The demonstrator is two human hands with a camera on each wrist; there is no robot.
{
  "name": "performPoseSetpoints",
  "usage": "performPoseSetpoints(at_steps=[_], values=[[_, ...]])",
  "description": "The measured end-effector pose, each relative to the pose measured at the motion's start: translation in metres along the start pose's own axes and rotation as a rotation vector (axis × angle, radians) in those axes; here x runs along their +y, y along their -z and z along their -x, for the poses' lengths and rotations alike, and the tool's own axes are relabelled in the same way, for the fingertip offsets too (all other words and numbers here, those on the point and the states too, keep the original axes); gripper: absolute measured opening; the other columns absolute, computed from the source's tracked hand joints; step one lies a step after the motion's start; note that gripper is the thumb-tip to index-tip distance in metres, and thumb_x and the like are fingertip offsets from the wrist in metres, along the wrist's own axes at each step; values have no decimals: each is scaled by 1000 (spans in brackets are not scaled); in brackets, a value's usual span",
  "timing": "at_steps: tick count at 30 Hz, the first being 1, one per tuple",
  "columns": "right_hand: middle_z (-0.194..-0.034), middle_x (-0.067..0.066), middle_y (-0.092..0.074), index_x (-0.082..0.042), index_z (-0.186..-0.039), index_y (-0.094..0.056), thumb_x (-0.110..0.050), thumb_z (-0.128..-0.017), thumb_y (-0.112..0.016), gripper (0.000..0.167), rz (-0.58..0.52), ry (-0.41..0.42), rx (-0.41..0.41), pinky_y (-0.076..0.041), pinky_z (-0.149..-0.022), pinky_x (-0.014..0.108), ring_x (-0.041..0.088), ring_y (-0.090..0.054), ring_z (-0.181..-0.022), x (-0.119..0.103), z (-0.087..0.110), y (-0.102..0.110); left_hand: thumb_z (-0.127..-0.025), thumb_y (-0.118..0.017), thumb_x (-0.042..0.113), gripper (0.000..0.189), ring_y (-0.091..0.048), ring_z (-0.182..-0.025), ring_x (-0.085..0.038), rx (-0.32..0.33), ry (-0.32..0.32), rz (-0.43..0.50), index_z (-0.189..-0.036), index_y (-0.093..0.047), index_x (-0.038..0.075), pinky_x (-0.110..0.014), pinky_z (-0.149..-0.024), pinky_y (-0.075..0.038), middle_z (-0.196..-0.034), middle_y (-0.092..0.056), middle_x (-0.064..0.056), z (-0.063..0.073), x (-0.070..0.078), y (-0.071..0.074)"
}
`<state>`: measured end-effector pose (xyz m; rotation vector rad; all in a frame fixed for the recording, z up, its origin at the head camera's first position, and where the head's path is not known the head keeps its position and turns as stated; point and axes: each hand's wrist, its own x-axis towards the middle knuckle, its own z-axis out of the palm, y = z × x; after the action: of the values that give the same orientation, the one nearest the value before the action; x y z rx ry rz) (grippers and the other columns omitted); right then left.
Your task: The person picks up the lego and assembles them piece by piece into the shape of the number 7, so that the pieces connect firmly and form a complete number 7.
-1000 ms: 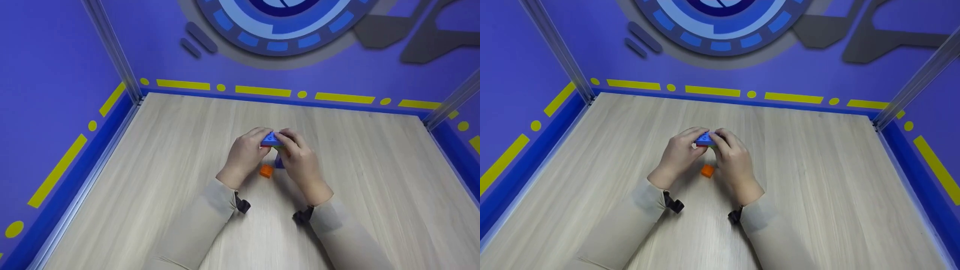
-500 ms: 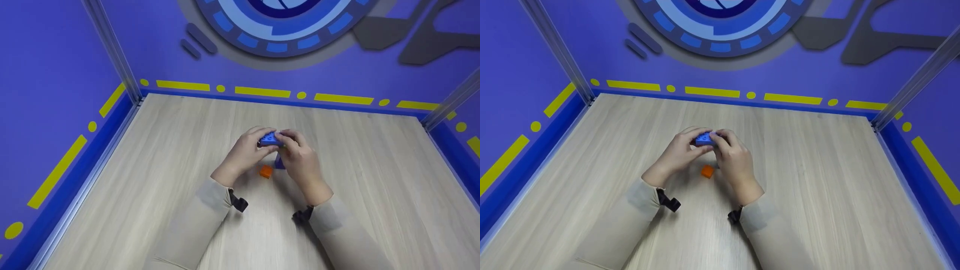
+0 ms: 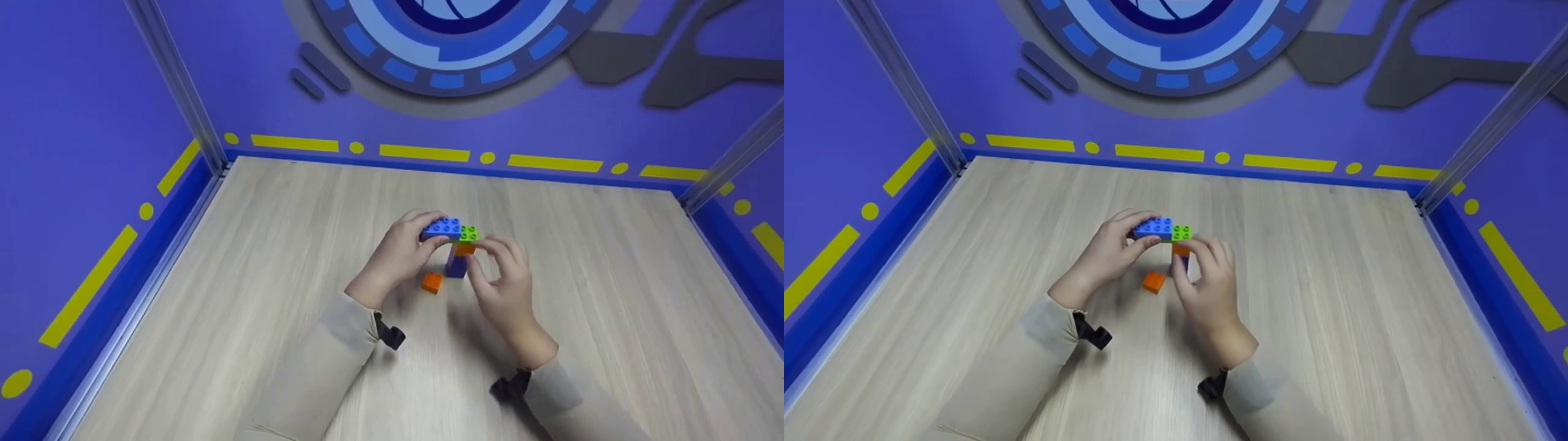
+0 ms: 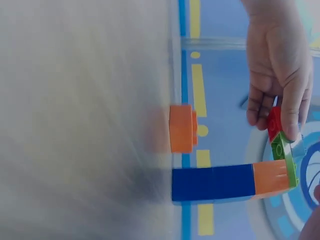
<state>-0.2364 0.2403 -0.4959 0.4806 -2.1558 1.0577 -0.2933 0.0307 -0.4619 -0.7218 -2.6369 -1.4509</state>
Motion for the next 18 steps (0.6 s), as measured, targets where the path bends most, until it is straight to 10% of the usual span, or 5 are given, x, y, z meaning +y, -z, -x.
performPoseSetpoints(at_steps=[5, 9, 14, 18], values=[[-96, 11, -73, -5, -123, -82, -4, -106, -77, 17, -169, -265, -80, -46, -65, 18, 12, -55, -74, -1, 12, -4, -114, -71, 28, 46, -68, -142, -28, 3, -1, -18, -157, -66, 15, -41, -123, -58, -159, -64, -10, 0, 1, 1], [-99, 11, -79, -8, -131, -83, -10, -106, -80, 26, -170, -396, -248, -49, -64, 17, 9, -57, -71, 5, 17, -13, -114, -71, 27, 46, -69, -139, -29, 3, -9, -30, -157, -66, 13, -40, -121, -59, -156, -65, -11, 0, 0, 1], [-140, 14, -81, -10, -142, -80, -15, -104, -83, 38, -93, -374, -441, -54, -64, 21, 12, -62, -70, 12, 24, -21, -114, -70, 28, 45, -69, -139, -27, 2, -1, -27, -157, -66, 15, -39, -120, -60, -156, -65, -10, 1, 1, -1], [-147, 10, -78, -10, -135, -84, -19, -103, -85, 33, 26, -292, -529, -69, -94, 37, 25, -82, -103, 14, 28, -22, -115, -69, 28, 45, -69, -139, -27, 4, -2, -28, -157, -66, 15, -40, -120, -60, -156, -65, -10, 1, 3, -3]])
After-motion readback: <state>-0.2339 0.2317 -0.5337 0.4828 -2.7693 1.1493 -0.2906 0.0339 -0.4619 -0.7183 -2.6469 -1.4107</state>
